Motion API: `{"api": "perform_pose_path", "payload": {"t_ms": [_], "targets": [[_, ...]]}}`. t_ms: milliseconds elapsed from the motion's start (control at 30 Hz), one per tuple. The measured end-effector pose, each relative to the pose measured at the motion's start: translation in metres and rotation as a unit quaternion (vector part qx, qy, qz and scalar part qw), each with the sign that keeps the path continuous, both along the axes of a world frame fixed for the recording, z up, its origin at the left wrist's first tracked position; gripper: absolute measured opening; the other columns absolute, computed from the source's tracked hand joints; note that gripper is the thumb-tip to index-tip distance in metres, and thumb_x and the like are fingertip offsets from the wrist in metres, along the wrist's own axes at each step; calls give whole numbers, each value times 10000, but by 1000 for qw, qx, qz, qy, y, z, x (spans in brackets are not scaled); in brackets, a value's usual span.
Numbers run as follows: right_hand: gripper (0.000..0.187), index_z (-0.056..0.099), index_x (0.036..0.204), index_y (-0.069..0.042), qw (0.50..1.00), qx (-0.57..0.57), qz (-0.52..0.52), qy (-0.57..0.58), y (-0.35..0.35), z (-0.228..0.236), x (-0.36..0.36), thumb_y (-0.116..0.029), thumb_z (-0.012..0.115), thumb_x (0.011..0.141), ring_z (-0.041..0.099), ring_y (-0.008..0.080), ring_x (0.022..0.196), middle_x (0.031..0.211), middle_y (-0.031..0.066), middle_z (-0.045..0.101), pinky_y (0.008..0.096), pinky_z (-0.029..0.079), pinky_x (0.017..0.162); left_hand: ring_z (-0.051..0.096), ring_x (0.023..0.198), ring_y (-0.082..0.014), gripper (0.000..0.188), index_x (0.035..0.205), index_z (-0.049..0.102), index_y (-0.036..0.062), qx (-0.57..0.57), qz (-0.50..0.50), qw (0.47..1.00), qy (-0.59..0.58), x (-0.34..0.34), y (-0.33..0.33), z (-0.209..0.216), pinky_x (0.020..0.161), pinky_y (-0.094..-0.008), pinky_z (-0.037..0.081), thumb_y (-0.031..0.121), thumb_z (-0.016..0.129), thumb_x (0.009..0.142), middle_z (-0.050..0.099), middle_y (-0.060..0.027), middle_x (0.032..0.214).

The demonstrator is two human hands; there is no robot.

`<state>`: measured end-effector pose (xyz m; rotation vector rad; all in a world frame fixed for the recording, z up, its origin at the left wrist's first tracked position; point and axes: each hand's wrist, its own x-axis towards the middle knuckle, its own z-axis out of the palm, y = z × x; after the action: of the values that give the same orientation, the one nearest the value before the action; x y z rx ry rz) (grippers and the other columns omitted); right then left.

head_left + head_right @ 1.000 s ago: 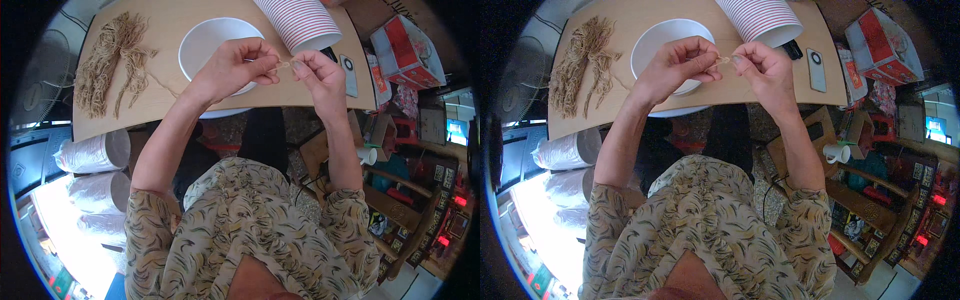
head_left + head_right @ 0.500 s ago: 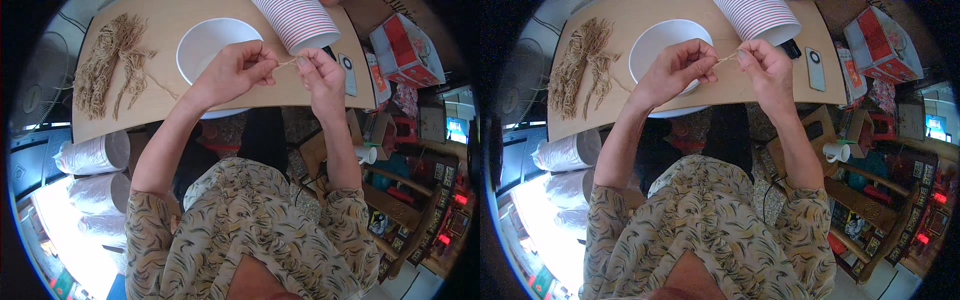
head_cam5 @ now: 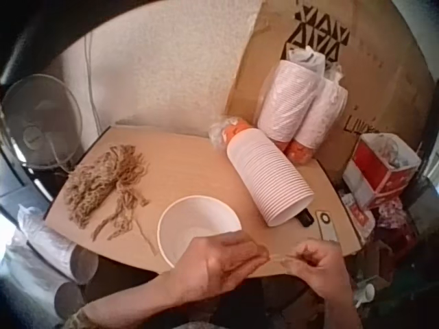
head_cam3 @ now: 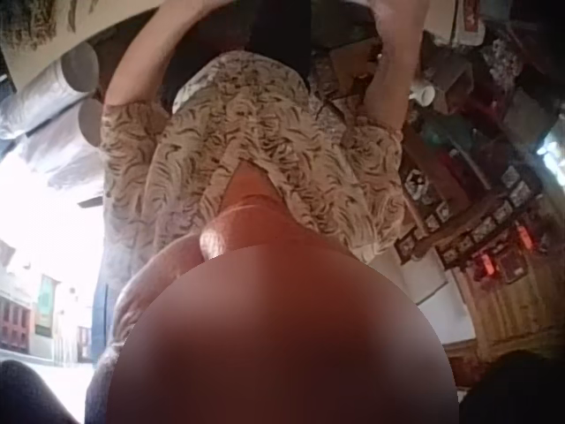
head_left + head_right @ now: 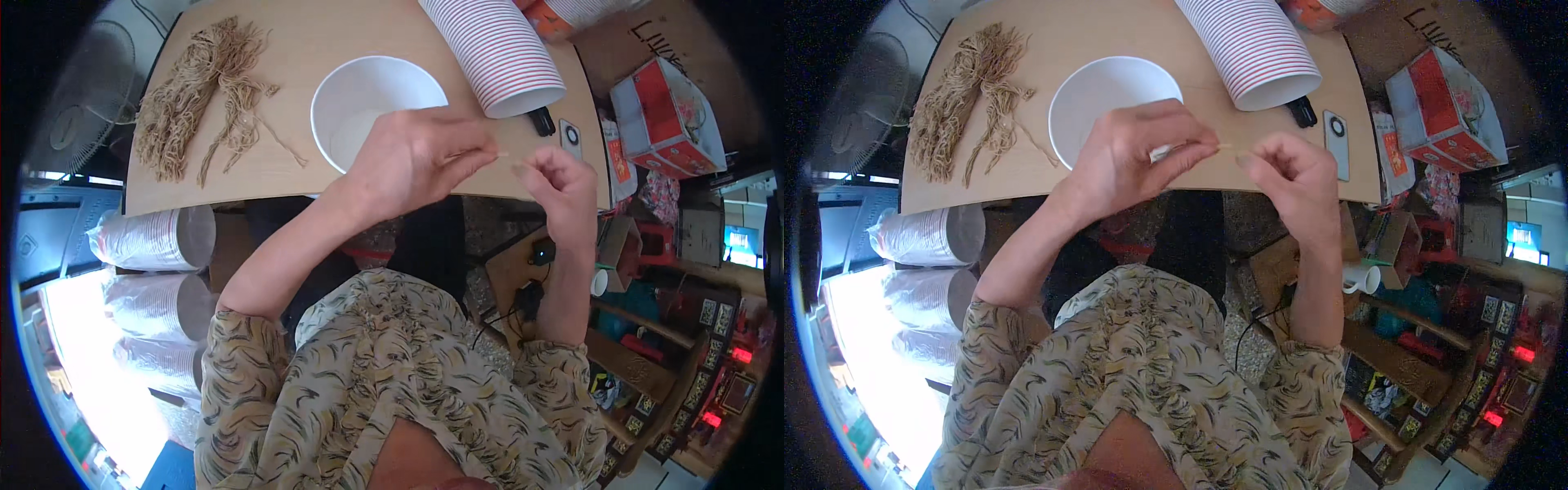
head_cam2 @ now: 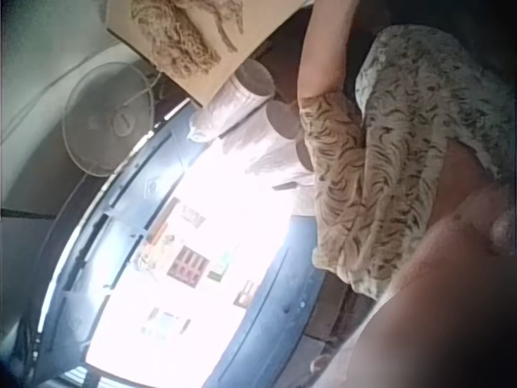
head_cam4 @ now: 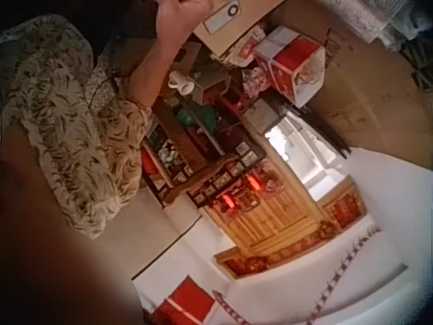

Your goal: Attaching and tying thin twine strings to pre-punched holes in the rims of paper bowls.

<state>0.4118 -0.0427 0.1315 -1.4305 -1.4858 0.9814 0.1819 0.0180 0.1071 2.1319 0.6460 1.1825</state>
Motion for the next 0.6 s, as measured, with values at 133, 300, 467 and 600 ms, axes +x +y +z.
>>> {"api": "perform_pose_path", "payload": {"t_ms": [133,300,467,600], "targets": [[116,618,824,-10,997,11,24,68,-16,-1,16,-54,691,902,436,8,623,727,-57,537,197,309,521,699,802,-287,107,933,726,32,62,39,997,14,-1,-10,-15,701,-353,578,32,750,829,712,-102,948],[177,500,833,-15,936,61,53,342,-33,15,28,-62,635,938,325,48,574,765,8,424,221,281,501,712,833,-290,118,948,731,47,74,127,988,46,-5,-14,-30,717,-380,584,58,748,832,724,-90,1011],[200,451,911,-42,879,89,93,460,-46,19,45,-62,643,963,324,74,601,798,16,383,246,272,528,722,844,-308,126,954,751,77,45,140,985,93,-5,-14,-31,709,-393,592,89,751,829,736,-99,1038],[180,449,950,-63,832,75,98,541,-42,12,39,-61,626,982,314,89,609,806,3,363,251,264,551,725,831,-308,96,925,757,77,-2,155,982,103,-5,-18,-26,693,-395,594,96,748,831,741,-92,1024]]}}
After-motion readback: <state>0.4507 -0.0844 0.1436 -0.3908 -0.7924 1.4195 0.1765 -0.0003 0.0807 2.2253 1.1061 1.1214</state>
